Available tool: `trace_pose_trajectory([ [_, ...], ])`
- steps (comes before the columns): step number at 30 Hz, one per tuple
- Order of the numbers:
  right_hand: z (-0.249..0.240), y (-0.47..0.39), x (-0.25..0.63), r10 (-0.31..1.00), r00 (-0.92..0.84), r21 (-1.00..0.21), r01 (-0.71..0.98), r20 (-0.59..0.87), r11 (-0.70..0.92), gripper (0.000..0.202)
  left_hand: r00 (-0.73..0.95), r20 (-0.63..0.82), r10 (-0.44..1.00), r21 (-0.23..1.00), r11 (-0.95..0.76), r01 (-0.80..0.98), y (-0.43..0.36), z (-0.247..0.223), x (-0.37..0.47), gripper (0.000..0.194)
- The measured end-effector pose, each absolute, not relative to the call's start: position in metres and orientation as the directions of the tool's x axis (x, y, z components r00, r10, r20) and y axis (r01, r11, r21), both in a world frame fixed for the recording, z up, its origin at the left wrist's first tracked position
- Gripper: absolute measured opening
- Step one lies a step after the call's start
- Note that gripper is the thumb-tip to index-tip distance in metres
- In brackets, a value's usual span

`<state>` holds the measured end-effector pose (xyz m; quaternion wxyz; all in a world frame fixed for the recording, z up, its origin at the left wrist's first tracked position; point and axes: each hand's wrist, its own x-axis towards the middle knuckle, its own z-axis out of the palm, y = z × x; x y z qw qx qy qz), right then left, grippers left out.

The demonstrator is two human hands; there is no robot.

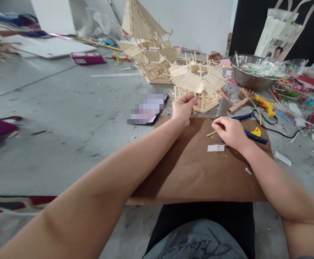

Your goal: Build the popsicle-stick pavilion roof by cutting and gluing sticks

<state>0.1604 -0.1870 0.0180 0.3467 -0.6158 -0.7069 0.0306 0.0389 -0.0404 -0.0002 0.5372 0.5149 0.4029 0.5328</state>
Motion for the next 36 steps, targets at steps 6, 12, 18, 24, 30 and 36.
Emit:
trace_pose_trajectory([
  [6, 0.020, -0.188, 0.161, 0.893, -0.022, -0.445, 0.861, 0.449, 0.245, 0.016, 0.057, 0.215, 0.975, 0.966, -0.204, -0.156, -0.035, -0.007, 0.038, 0.009],
  [12, 0.019, -0.189, 0.162, 0.898, -0.038, -0.425, 0.871, 0.438, 0.244, 0.017, 0.018, 0.239, 0.971, 0.961, -0.234, -0.147, -0.031, -0.014, 0.038, 0.010],
  [18, 0.017, -0.189, 0.162, 0.902, -0.055, -0.410, 0.878, 0.428, 0.247, 0.018, 0.005, 0.219, 0.976, 0.966, -0.216, -0.142, -0.030, -0.015, 0.039, 0.010],
  [24, 0.018, -0.189, 0.161, 0.908, -0.055, -0.402, 0.885, 0.416, 0.237, 0.017, 0.000, 0.243, 0.970, 0.964, -0.242, -0.107, -0.027, -0.015, 0.040, 0.012],
  [30, 0.017, -0.189, 0.162, 0.909, -0.062, -0.386, 0.892, 0.412, 0.236, 0.017, -0.008, 0.259, 0.966, 0.965, -0.259, -0.048, -0.024, -0.018, 0.040, 0.012],
  [36, 0.016, -0.189, 0.162, 0.914, -0.067, -0.389, 0.891, 0.401, 0.236, 0.018, 0.009, 0.278, 0.961, 0.960, -0.278, 0.015, -0.021, -0.018, 0.041, 0.014],
])
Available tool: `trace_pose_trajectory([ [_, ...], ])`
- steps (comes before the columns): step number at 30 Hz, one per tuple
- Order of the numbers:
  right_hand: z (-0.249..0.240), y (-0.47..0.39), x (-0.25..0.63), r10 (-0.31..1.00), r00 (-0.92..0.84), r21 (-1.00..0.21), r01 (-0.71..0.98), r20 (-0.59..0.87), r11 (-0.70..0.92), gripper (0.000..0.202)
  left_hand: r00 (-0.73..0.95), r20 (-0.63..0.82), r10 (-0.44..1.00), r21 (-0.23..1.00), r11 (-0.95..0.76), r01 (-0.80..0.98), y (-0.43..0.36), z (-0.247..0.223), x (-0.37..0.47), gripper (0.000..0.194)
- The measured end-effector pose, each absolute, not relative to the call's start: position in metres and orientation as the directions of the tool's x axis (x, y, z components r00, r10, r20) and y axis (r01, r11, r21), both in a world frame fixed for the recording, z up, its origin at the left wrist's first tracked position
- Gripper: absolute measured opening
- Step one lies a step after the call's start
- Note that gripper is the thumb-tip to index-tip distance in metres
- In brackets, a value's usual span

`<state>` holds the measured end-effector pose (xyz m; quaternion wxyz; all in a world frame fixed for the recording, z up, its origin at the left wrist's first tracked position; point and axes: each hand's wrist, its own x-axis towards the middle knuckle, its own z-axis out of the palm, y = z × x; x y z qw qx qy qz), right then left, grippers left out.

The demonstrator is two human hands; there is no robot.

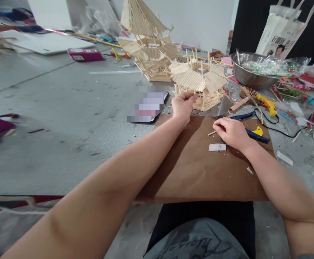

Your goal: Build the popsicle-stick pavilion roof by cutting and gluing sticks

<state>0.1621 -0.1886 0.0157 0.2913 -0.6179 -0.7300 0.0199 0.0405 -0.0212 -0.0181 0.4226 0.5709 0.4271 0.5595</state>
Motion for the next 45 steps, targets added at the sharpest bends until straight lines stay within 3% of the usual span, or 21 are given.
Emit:
trace_pose_trajectory([
  [16, 0.015, -0.190, 0.160, 0.908, -0.082, -0.356, 0.902, 0.410, 0.243, 0.018, 0.061, 0.372, 0.926, 0.899, -0.376, 0.225, -0.024, -0.012, 0.033, 0.014],
  [24, 0.016, -0.190, 0.160, 0.905, -0.097, -0.332, 0.910, 0.414, 0.249, 0.019, 0.102, 0.445, 0.890, 0.804, -0.447, 0.391, -0.021, -0.011, 0.029, 0.015],
  [45, 0.017, -0.190, 0.160, 0.913, -0.094, -0.320, 0.918, 0.396, 0.233, 0.019, 0.138, 0.419, 0.897, 0.802, -0.437, 0.407, -0.023, -0.002, 0.024, 0.015],
])
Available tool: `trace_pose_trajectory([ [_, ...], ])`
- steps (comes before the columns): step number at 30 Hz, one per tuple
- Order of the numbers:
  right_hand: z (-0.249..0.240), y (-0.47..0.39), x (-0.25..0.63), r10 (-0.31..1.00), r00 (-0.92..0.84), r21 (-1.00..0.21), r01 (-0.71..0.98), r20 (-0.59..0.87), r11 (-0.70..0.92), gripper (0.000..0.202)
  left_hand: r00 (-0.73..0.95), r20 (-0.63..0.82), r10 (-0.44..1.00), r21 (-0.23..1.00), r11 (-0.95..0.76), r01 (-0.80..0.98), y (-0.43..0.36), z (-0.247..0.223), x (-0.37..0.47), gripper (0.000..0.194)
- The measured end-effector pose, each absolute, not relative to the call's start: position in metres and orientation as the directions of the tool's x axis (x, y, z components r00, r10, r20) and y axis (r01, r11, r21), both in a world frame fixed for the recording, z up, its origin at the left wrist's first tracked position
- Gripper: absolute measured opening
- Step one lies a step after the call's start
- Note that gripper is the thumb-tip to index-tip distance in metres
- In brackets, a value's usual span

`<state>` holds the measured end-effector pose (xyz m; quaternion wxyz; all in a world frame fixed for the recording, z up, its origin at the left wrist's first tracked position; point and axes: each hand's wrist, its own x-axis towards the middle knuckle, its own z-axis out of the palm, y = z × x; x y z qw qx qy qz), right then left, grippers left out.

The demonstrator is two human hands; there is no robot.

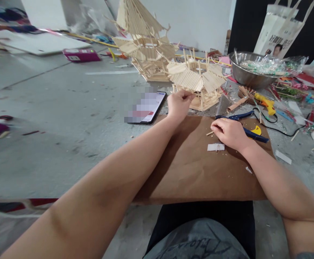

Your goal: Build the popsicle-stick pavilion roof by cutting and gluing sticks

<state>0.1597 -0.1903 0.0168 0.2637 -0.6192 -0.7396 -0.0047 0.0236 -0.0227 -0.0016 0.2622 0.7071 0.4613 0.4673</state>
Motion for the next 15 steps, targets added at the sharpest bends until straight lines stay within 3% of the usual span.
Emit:
trace_pose_trajectory([
  [15, 0.0164, -0.1905, 0.1593, 0.910, -0.092, -0.322, 0.917, 0.404, 0.236, 0.019, 0.130, 0.418, 0.899, 0.800, -0.433, 0.415, -0.0225, -0.0015, 0.0225, 0.014],
])
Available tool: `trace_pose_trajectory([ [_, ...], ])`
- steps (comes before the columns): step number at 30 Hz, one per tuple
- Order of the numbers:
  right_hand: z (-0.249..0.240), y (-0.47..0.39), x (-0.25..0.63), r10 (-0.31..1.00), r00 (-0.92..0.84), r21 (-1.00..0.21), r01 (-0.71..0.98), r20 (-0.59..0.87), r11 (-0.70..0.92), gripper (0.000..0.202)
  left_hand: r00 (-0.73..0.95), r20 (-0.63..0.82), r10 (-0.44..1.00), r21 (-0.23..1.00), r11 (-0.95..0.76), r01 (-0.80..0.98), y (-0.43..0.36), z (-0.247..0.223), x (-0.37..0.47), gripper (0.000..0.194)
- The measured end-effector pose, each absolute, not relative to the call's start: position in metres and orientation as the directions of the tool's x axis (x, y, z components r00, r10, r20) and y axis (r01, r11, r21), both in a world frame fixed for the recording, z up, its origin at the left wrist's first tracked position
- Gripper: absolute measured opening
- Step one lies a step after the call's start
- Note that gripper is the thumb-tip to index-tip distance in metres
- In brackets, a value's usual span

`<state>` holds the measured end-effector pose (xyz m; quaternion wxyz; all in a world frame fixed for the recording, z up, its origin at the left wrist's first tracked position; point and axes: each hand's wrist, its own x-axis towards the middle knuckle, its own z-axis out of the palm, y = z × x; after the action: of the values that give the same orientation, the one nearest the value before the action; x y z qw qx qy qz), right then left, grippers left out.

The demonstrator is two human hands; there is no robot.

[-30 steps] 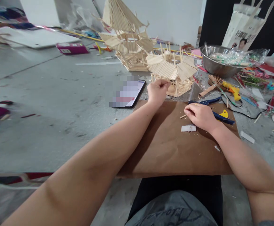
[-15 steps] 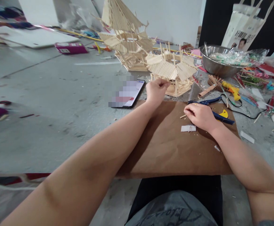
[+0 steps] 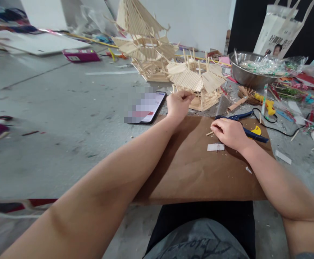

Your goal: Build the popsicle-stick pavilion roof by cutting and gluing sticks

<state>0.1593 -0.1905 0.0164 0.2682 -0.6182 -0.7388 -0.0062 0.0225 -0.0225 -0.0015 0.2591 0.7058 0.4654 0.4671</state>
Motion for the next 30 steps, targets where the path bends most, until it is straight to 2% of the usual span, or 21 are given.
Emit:
trace_pose_trajectory([
  [8, 0.016, -0.190, 0.161, 0.911, -0.095, -0.313, 0.921, 0.400, 0.233, 0.019, 0.127, 0.410, 0.903, 0.806, -0.424, 0.413, -0.020, -0.003, 0.022, 0.016],
  [23, 0.017, -0.191, 0.161, 0.909, -0.090, -0.302, 0.926, 0.408, 0.227, 0.019, 0.187, 0.345, 0.920, 0.734, -0.388, 0.557, -0.025, 0.005, 0.020, 0.025],
  [30, 0.028, -0.191, 0.170, 0.914, -0.010, -0.281, 0.950, 0.405, 0.135, 0.021, 0.188, 0.346, 0.919, 0.734, -0.390, 0.556, -0.024, 0.005, 0.020, 0.027],
])
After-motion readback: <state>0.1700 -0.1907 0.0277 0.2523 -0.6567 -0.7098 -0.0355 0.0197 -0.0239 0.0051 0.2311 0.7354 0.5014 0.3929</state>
